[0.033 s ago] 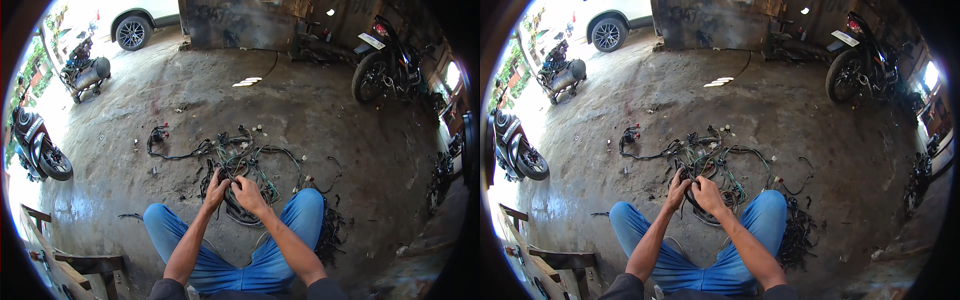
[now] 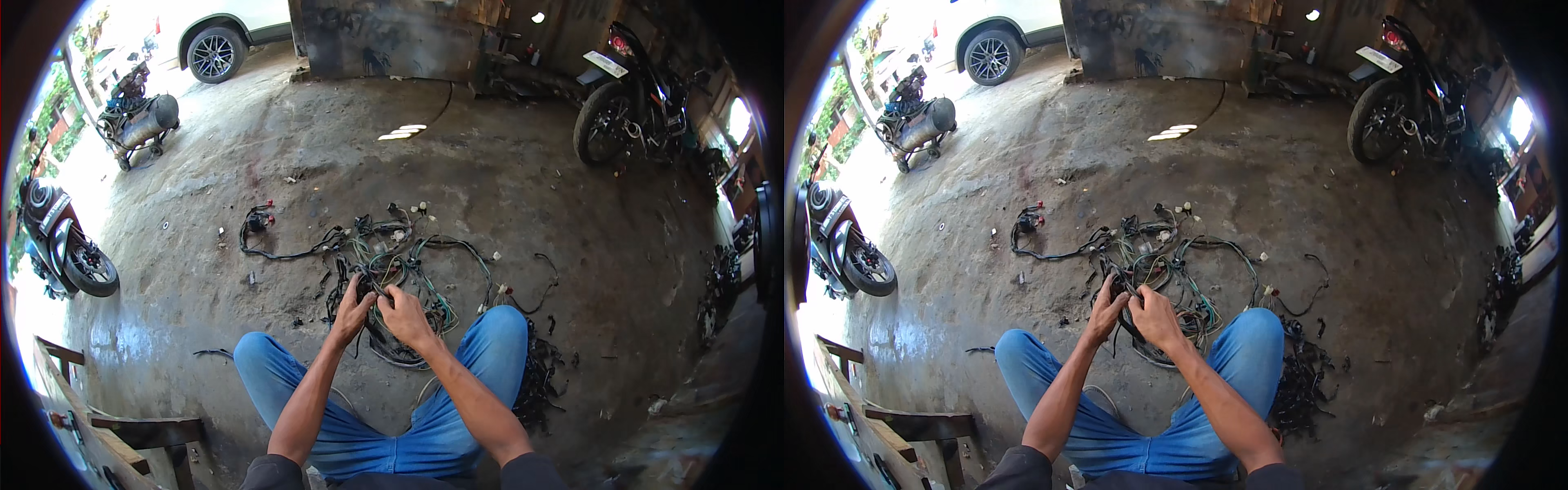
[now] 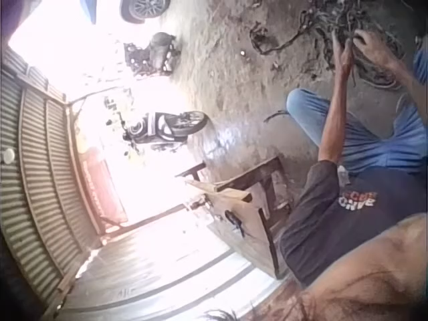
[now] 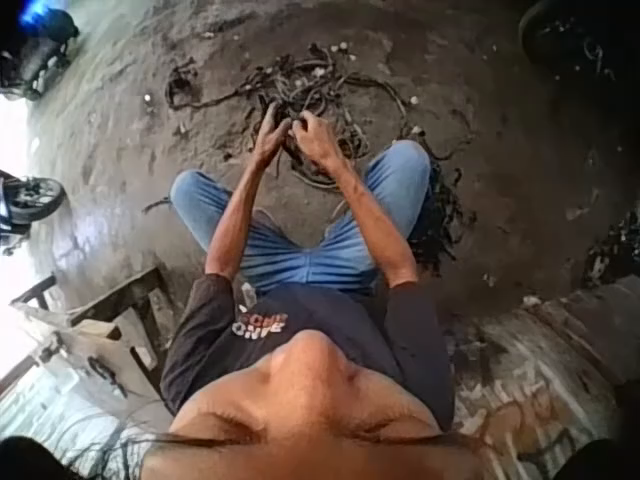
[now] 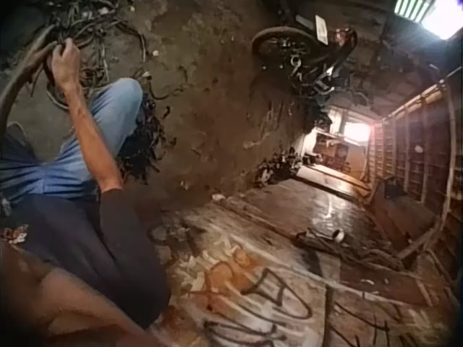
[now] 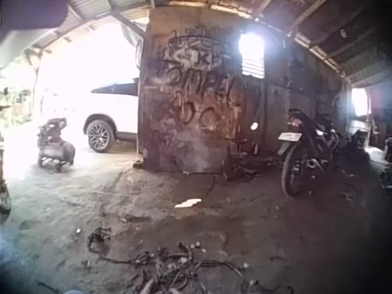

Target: The recorder is shown sorting through and repairing a motorcycle wiring harness using scissors and their hands.

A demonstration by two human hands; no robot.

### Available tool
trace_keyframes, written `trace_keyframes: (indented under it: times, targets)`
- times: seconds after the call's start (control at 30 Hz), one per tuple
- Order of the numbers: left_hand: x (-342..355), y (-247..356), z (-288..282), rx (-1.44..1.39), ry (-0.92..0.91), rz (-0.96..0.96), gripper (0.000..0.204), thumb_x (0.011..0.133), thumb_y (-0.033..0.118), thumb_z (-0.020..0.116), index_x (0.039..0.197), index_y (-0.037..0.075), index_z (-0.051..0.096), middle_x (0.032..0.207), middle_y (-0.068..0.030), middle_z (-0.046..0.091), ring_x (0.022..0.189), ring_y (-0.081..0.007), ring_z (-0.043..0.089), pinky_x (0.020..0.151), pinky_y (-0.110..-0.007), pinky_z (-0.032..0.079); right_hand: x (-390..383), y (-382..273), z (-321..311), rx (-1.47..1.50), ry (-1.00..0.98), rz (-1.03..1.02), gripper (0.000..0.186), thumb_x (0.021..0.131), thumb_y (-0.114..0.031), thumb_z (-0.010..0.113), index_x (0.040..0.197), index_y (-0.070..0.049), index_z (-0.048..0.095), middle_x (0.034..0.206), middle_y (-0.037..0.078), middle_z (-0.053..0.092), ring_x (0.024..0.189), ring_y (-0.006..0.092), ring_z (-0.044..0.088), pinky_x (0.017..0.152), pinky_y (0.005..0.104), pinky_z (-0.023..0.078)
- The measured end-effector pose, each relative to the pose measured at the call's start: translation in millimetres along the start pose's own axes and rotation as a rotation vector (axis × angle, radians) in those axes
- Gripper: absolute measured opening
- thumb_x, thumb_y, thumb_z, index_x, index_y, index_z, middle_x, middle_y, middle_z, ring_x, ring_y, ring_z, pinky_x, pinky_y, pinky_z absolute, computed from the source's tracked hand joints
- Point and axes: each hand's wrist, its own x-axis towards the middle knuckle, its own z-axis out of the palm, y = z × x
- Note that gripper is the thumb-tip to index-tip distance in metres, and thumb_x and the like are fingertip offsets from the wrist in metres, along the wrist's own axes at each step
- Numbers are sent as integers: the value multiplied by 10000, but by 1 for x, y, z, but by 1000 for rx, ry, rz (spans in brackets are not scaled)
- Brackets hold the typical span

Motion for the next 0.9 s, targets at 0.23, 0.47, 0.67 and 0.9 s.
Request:
trace_keyframes:
  times: [0.23,0.47,0.67,0.9]
  targets:
    - [7,-31,-15,277,-62,-27,249,977,125,590,1176,-19,630,996,-68,702,898,-127,601,811,-314,494,1,-14,5,-50,24,122,386,976,-342,626,944,41,660,657,177,609,591,260,604,583,404,439]
    - [14,-44,-32,161,-60,66,115,956,38,611,931,-2,716,865,15,696,800,-71,587,727,-279,513,-11,-26,22,54,39,212,369,987,-315,602,925,44,657,622,182,566,550,246,568,561,409,411]
    - [20,-48,-30,214,26,169,169,871,-72,561,918,-11,711,817,-9,700,775,-80,596,704,-282,511,-14,-25,32,56,60,185,342,989,-276,599,892,50,638,631,198,566,542,277,567,554,413,408]
    - [34,-59,-37,159,-15,228,94,890,-28,605,901,-11,697,824,-14,694,784,-100,603,713,-277,496,-16,-25,44,66,111,156,342,992,-269,594,870,50,614,640,206,560,539,304,553,556,426,409]
